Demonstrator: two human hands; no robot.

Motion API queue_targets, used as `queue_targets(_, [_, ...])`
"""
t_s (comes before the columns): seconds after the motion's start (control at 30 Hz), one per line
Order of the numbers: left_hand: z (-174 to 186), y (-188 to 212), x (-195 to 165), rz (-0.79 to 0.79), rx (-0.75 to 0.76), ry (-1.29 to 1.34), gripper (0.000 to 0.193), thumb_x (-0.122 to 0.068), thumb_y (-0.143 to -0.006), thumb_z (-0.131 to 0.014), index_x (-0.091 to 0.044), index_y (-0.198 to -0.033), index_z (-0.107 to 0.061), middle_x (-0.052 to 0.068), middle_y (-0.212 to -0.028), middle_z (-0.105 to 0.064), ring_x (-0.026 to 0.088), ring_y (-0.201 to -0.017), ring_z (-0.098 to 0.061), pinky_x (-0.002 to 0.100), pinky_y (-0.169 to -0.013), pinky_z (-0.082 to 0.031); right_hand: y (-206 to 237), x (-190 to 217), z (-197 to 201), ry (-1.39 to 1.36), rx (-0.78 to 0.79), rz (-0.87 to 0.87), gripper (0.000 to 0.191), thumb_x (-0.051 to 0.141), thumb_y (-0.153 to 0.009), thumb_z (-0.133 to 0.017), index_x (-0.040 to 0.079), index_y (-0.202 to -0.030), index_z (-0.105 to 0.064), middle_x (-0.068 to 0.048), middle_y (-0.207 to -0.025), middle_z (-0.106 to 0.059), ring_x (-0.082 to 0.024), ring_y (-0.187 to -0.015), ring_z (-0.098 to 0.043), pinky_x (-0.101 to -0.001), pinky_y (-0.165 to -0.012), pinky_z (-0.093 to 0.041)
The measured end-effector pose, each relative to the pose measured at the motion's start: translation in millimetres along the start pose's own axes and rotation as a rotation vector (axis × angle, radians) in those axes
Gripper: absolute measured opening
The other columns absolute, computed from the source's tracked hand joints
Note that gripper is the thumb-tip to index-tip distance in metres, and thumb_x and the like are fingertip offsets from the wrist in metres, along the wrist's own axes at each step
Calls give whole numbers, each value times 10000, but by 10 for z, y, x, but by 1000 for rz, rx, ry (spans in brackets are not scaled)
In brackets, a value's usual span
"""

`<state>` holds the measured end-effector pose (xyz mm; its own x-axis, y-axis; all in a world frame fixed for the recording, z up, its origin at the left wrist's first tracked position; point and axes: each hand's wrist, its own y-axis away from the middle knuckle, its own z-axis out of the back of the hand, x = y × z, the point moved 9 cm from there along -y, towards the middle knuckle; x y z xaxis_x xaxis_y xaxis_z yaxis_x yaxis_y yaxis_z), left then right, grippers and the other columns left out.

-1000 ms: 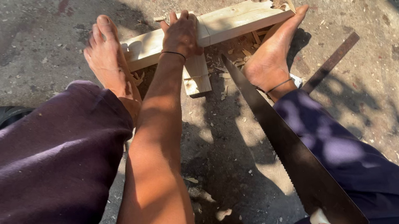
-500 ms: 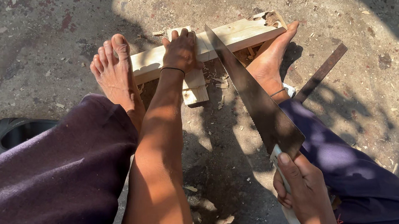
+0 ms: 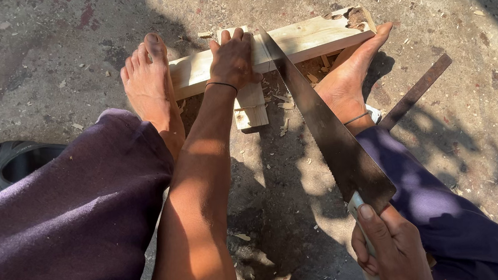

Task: The person sits on the ground and uses a hand saw to cut a rectangular wooden plank held between their feet. They mark the wood with a pencil, use a chisel to carve a groove, and then continue sawing along the marked line.

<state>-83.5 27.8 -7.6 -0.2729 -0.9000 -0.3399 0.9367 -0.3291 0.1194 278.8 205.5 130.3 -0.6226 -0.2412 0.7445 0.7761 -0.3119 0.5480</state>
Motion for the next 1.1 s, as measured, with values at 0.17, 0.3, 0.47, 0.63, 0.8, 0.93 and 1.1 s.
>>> queue_targets(0.17, [-29,-28,11,2,-1,13,987,-417,-557,-996,-83,-1360,-529,54,-1301,-541,302,-1260,-484,602,-1073,-358,-77,38,-59,-6,3,-32,451,432,-990,-486,14,-1028,-650,-44,-438,-459,-101,-350,-381,-297,-343,-311])
queue_targets(0.3, [-29,-28,12,-15,-36,30,962,-403,-554,-995,-98,-1347,-544,52,-1302,-536,305,-1259,-478,600,-1073,-358,-284,187,-190,22,-4,14,403,366,-998,-504,-15,-994,-634,-53,-472,-486,-101,-370,-384,-296,-357,-314])
queue_targets(0.47, [-39,-40,26,-1,-5,-3,950,-444,-567,-981,-110,-1342,-545,50,-1278,-532,298,-1248,-477,563,-1029,-397,-790,849,-598,-65,109,270,389,340,-1056,-512,-41,-1005,-572,-18,-533,-481,-80,-402,-420,-279,-365,-339])
queue_targets(0.63, [11,-15,48,8,-48,-27,973,-482,-541,-992,-96,-1315,-547,55,-1265,-533,309,-1248,-471,581,-975,-397,-908,926,-728,-56,95,244,307,347,-1032,-503,79,-1144,-602,23,-544,-468,-52,-421,-428,-248,-382,-357])
queue_targets(0.8, [-60,-30,95,-29,-73,-8,934,-474,-548,-994,-91,-1286,-566,55,-1270,-550,318,-1246,-488,600,-969,-404,-132,-367,14,63,-32,-38,349,345,-998,-557,12,-1036,-656,-59,-458,-462,-120,-372,-398,-307,-375,-338])
queue_targets(0.93, [-78,-92,141,-21,-107,-61,965,-538,-553,-986,-32,-1261,-567,85,-1247,-555,326,-1244,-494,570,-962,-426,364,-882,513,29,-254,10,373,275,-938,-571,-16,-1135,-698,-24,-604,-653,-117,-375,-528,-287,-363,-420])
queue_targets(1.1, [-45,-45,82,-15,-95,-67,938,-538,-533,-986,-69,-1238,-583,80,-1206,-556,329,-1232,-484,581,-985,-395,444,-570,575,-94,-227,-46,390,301,-958,-592,-32,-1135,-689,-109,-475,-530,-138,-358,-438,-303,-362,-325])
